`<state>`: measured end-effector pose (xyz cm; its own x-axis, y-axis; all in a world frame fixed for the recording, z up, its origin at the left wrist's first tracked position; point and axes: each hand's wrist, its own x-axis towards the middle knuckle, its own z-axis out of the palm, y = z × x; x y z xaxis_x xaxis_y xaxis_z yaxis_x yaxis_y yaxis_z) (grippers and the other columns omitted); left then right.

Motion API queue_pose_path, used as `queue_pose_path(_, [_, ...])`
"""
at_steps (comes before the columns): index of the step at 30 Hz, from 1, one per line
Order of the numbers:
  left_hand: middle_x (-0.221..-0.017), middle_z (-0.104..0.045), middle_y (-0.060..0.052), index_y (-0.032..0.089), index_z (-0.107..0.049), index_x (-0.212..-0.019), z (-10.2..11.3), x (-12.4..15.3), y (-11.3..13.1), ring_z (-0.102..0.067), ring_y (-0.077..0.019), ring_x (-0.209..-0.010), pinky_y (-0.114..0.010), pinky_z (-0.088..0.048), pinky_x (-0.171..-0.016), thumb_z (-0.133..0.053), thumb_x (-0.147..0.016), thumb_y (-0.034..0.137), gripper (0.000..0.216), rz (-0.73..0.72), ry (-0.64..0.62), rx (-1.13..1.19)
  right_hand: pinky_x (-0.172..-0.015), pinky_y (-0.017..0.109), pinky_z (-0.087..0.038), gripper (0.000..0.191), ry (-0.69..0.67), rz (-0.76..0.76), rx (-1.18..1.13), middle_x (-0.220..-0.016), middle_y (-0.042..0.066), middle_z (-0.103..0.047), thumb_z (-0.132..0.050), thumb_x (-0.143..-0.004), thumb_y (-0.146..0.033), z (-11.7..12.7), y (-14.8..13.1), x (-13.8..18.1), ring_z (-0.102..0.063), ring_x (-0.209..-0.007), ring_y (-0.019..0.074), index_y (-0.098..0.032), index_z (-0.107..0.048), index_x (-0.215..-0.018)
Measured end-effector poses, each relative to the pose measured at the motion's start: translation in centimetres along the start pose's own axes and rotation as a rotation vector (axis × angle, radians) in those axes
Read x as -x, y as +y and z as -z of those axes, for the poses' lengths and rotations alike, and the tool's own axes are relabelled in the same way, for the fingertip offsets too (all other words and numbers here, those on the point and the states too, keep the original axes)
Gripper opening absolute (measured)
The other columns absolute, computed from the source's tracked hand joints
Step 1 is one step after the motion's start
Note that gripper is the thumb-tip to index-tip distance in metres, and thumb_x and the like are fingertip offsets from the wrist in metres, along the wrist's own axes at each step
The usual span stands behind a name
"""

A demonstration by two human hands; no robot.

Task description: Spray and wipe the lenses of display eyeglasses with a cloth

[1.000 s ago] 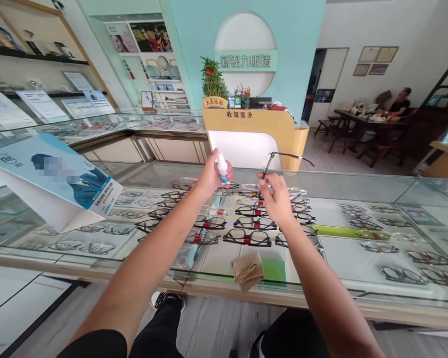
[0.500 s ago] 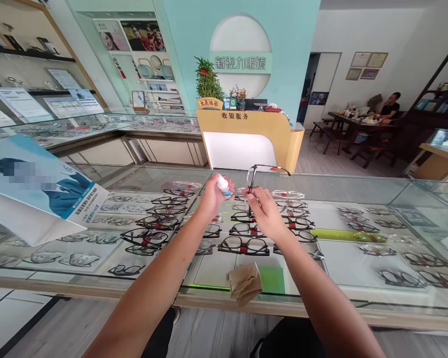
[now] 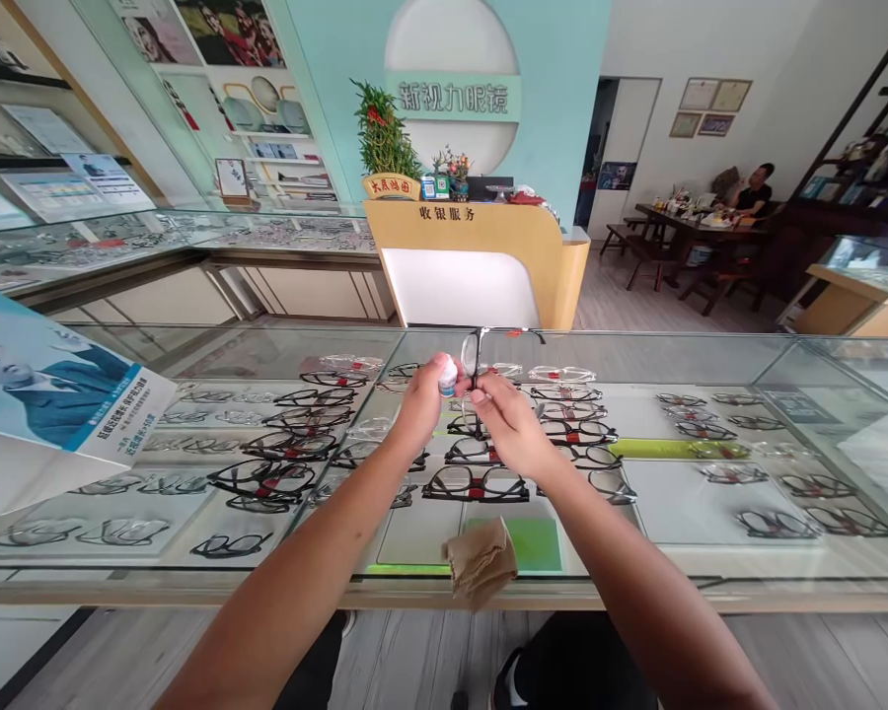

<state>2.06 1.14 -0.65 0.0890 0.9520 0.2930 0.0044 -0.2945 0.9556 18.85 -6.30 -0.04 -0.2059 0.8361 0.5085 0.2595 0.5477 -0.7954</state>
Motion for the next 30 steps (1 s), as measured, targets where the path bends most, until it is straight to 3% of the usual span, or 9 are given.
queue_pose_path(8, [-0.087, -0.064, -0.006, 0.025, -0.062, -0.081, -0.2, 0.0, -0.2, -0.064, -0.0239, -0.086, -0.036, -0.059, -0.076, -0.055, -0.098, 0.084, 0.062, 0.031, -0.009, 0.137, -0.114, 0.049, -0.054, 0.056, 0.079, -0.035, -0.064, -0.124, 0.008, -0.081, -0.051, -0.113, -0.078, 0.7, 0.4, -0.4, -0.072, -0.118, 0.0316, -0.030, -0.080, -0.117])
queue_pose_path(14, [-0.085, -0.063, -0.005, 0.025, -0.063, -0.079, 0.0, 0.5, 0.5, -0.062, -0.0244, -0.086, -0.036, -0.056, -0.078, -0.061, -0.092, 0.081, 0.057, -0.034, -0.079, -0.017, -0.113, 0.049, -0.057, 0.057, 0.257, -0.063, -0.071, -0.125, 0.009, -0.083, -0.050, -0.112, -0.079, 1.8, 1.1, -0.9, -0.072, -0.115, 0.0312, -0.030, -0.080, -0.117])
queue_pose_path(18, [-0.079, -0.057, -0.003, 0.025, -0.060, -0.076, -0.4, 1.1, 0.7, -0.055, -0.0231, -0.079, -0.037, -0.050, -0.077, -0.060, -0.094, 0.074, 0.051, -0.081, -0.146, -0.077, -0.111, 0.050, -0.059, 0.058, 0.263, -0.072, -0.068, -0.127, 0.010, -0.083, -0.048, -0.112, -0.079, 1.9, 1.3, -1.1, -0.073, -0.116, 0.0322, -0.031, -0.080, -0.120])
queue_pose_path(22, [-0.081, -0.059, -0.004, 0.026, -0.059, -0.077, -0.4, 0.9, 0.6, -0.055, -0.0232, -0.079, -0.037, -0.051, -0.078, -0.057, -0.093, 0.073, 0.050, -0.091, -0.121, -0.065, -0.118, 0.051, -0.057, 0.056, 0.256, -0.084, -0.102, -0.129, 0.010, -0.084, -0.051, -0.112, -0.078, 1.8, 1.3, -1.0, -0.075, -0.121, 0.0327, -0.031, -0.079, -0.120])
queue_pose_path(27, [-0.087, -0.066, -0.006, 0.024, -0.065, -0.083, 2.3, -0.9, 0.8, -0.057, -0.0237, -0.081, -0.037, -0.050, -0.080, -0.052, -0.098, 0.075, 0.055, -0.043, -0.082, -0.061, -0.116, 0.052, -0.058, 0.058, 0.250, -0.082, -0.079, -0.131, 0.011, -0.085, -0.048, -0.113, -0.079, 2.0, 1.2, -0.9, -0.076, -0.123, 0.0336, -0.031, -0.079, -0.124])
queue_pose_path(30, [-0.091, -0.067, -0.006, 0.024, -0.065, -0.085, 5.0, -2.2, 1.0, -0.058, -0.0245, -0.085, -0.038, -0.048, -0.083, -0.059, -0.096, 0.063, 0.042, -0.043, -0.004, -0.176, -0.115, 0.051, -0.059, 0.059, 0.246, -0.074, -0.051, -0.131, 0.011, -0.085, -0.046, -0.113, -0.078, 2.2, 1.2, -0.9, -0.076, -0.122, 0.0328, -0.030, -0.079, -0.124])
